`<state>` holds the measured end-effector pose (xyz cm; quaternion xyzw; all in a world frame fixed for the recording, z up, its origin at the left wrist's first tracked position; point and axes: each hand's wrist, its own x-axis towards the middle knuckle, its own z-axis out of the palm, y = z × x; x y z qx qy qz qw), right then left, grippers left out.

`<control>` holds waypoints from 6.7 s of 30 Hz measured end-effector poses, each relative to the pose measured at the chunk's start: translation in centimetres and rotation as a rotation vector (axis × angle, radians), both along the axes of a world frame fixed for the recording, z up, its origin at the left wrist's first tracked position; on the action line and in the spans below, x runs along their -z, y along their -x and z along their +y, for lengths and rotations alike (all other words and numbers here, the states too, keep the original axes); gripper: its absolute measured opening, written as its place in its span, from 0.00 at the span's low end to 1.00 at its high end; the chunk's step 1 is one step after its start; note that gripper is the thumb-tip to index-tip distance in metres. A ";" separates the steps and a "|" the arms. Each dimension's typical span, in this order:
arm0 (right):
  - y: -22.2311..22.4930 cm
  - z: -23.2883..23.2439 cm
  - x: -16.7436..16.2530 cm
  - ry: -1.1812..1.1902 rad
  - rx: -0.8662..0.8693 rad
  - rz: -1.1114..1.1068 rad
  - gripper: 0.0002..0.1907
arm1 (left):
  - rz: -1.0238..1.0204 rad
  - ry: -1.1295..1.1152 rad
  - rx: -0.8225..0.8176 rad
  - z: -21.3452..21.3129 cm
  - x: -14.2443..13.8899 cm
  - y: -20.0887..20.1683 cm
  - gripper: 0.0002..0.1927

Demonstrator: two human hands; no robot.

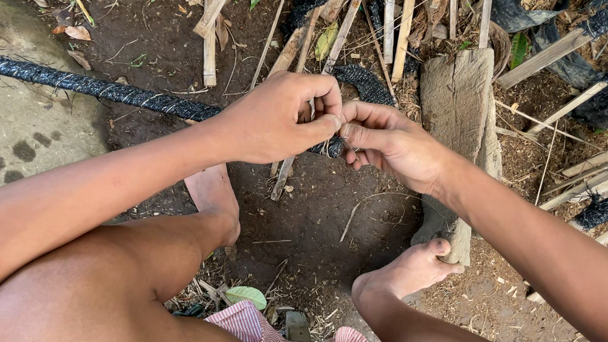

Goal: The person sits on the ground and repairs a black rope by hand. They wrap a thin strand around a section of the rope, tie it off, and then use a knife to trim the excess material.

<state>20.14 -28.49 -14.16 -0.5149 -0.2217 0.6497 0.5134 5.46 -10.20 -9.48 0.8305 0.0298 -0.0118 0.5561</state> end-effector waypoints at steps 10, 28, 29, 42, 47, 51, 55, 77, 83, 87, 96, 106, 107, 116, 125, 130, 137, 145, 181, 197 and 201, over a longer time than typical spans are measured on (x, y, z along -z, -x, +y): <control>1.3 -0.4 0.5 -0.211 0.037 -0.475 0.03 | 0.157 -0.031 0.013 0.6 -0.7 -0.1 0.06; 1.2 -0.7 -2.7 -0.584 -0.117 -1.569 0.06 | 0.409 0.042 0.021 0.6 -0.4 -0.5 0.12; 1.1 -0.7 -2.8 -0.628 -0.113 -1.618 0.06 | 0.398 0.054 0.035 0.7 -0.3 -0.4 0.12; 0.9 -0.6 -3.3 -0.697 -0.157 -1.801 0.07 | 0.413 0.122 0.119 1.4 -0.4 0.3 0.12; 0.7 -0.5 -3.5 -0.630 -0.114 -1.713 0.04 | 0.092 0.050 0.144 1.2 -1.0 0.6 0.14; 0.8 -0.5 -3.5 -0.568 -0.046 -1.588 0.03 | -0.148 -0.076 0.181 1.5 -1.0 0.8 0.11; 1.3 -0.5 -3.3 -0.475 0.009 -1.456 0.05 | -0.291 -0.113 0.199 1.7 -0.9 1.1 0.08; 1.5 -0.8 -2.4 -0.618 0.011 -1.573 0.06 | 0.191 0.249 -0.011 1.2 0.2 0.4 0.06; 1.7 -0.8 -2.6 -0.613 0.006 -1.574 0.06 | 0.203 0.276 -0.034 1.1 0.4 0.4 0.06; 1.7 -0.8 -2.9 -0.650 -0.010 -1.600 0.07 | 0.166 0.354 -0.012 1.2 0.6 0.2 0.09; 1.6 -0.9 -3.0 -0.665 -0.064 -1.684 0.09 | 0.230 0.392 0.008 1.2 0.7 0.1 0.10; 1.7 -0.9 -3.6 -0.709 -0.104 -1.818 0.09 | 0.310 0.369 -0.010 1.0 0.1 -0.2 0.11; 1.8 -0.9 -3.7 -0.706 -0.100 -1.822 0.09 | 0.305 0.368 -0.011 1.0 0.0 -0.2 0.11; 1.7 -0.7 -3.0 -0.474 -0.069 -1.394 0.05 | 0.209 0.362 -0.004 0.6 0.0 0.0 0.10; 1.4 0.0 -2.9 -0.082 -0.010 -0.706 0.08 | 0.098 0.333 -0.038 0.5 0.5 0.1 0.12; 1.2 0.4 -3.0 -0.036 -0.032 -0.582 0.05 | 0.143 0.256 -0.056 0.6 0.3 0.2 0.11; 1.4 0.2 -2.5 -0.122 -0.010 -0.612 0.03 | 0.187 0.384 -0.008 1.2 -0.3 0.3 0.08; 2.1 -0.1 -3.1 -0.228 0.052 -0.911 0.03 | 0.182 0.352 -0.003 1.5 -0.2 0.3 0.10; 1.8 0.4 -2.5 -0.020 0.110 -0.480 0.09 | -0.041 0.171 -0.054 -0.1 -0.4 0.2 0.12; 1.1 0.9 -0.9 0.001 0.080 -0.094 0.04 | -0.116 -0.022 -0.088 -0.5 -0.6 0.2 0.18; 1.0 0.7 -0.7 -0.059 0.060 0.020 0.01 | -0.086 0.055 -0.071 -0.5 -0.6 0.1 0.18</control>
